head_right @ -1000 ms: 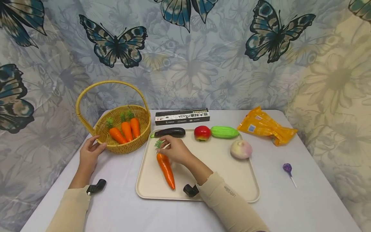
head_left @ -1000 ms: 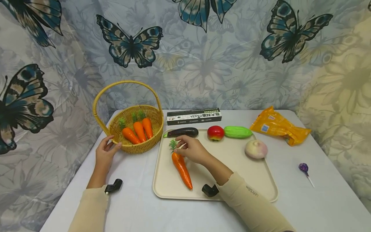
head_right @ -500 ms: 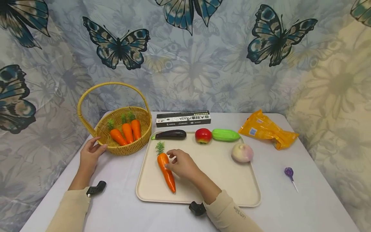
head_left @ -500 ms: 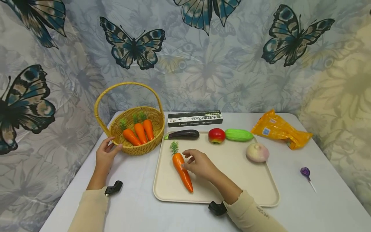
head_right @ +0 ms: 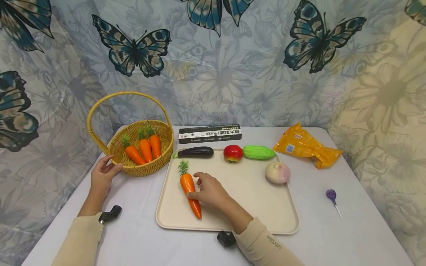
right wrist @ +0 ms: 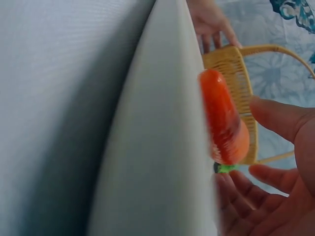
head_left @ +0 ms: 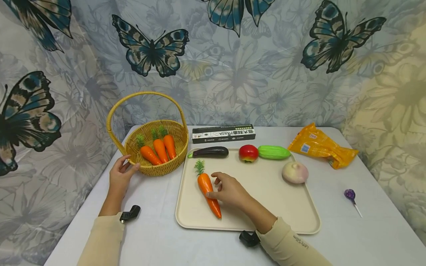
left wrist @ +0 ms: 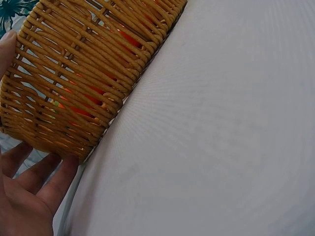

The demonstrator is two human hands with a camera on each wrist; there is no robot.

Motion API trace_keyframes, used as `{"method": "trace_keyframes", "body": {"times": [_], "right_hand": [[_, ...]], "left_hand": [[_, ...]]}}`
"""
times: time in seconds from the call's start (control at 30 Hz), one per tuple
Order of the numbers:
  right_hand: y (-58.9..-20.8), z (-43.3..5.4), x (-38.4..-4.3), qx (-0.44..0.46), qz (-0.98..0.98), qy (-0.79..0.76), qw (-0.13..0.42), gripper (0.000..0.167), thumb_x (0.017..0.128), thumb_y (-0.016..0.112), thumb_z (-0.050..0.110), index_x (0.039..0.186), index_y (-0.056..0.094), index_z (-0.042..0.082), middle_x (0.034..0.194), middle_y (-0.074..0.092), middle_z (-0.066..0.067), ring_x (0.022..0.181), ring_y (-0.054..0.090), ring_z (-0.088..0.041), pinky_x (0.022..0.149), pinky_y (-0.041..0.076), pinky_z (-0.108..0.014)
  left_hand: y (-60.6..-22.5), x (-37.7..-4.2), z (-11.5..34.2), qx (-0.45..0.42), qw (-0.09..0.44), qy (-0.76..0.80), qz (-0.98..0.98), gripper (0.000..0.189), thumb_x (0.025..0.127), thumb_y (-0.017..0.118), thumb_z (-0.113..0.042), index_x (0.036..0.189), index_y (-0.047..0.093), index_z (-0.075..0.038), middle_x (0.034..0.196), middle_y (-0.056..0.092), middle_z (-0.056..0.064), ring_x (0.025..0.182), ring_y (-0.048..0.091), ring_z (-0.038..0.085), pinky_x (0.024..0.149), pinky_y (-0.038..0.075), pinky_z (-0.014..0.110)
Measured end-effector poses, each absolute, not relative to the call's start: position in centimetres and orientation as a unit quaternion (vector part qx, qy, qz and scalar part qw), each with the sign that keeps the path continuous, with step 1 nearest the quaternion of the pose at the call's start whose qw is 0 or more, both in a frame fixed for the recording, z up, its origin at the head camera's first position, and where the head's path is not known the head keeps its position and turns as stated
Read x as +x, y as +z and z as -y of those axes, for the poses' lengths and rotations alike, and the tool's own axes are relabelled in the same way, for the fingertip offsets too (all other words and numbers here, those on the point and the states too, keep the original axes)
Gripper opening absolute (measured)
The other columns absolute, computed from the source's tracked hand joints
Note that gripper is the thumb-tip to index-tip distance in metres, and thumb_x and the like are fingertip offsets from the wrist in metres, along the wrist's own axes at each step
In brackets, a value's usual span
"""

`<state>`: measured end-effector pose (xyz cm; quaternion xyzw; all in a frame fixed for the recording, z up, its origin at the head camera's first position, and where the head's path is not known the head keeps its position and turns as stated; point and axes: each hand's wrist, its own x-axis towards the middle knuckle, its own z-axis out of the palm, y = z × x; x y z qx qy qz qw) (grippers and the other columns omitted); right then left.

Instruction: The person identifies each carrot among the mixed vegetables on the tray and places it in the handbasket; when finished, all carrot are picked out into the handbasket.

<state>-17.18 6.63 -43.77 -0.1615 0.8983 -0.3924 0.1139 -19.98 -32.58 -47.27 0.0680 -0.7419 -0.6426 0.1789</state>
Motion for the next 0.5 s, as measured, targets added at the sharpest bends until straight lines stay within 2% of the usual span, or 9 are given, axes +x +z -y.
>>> {"method": "trace_keyframes", "body": {"times": [0.4,0.5], "right_hand": [[-44.15,-6.19,-16.85,-0.164,-0.905,-0.365,0.142,0.063,0.078,0.08,0.028,0.131,0.054,0.005,0.087,0.06,0.005,0.066,0.055,-0.013,0.06,0.048,-0.028],[-44.08,-5.98,-16.82,-0.165,-0.907,-0.358,0.147,0.063,0.077,0.078,0.027,0.131,0.054,0.004,0.085,0.061,0.006,0.067,0.056,-0.012,0.06,0.048,-0.028]], "left_hand": [[-47.43,-20.05,32.69,0.073,0.169,-0.64,0.746,0.062,0.086,0.077,-0.011,0.139,0.047,-0.002,0.153,0.032,0.008,0.134,0.04,0.034,0.083,0.048,0.012],[-47.16,-20.1,32.51,0.074,0.174,-0.641,0.744,0.061,0.086,0.076,-0.01,0.139,0.048,-0.002,0.152,0.034,0.009,0.133,0.041,0.033,0.083,0.048,0.012]]}}
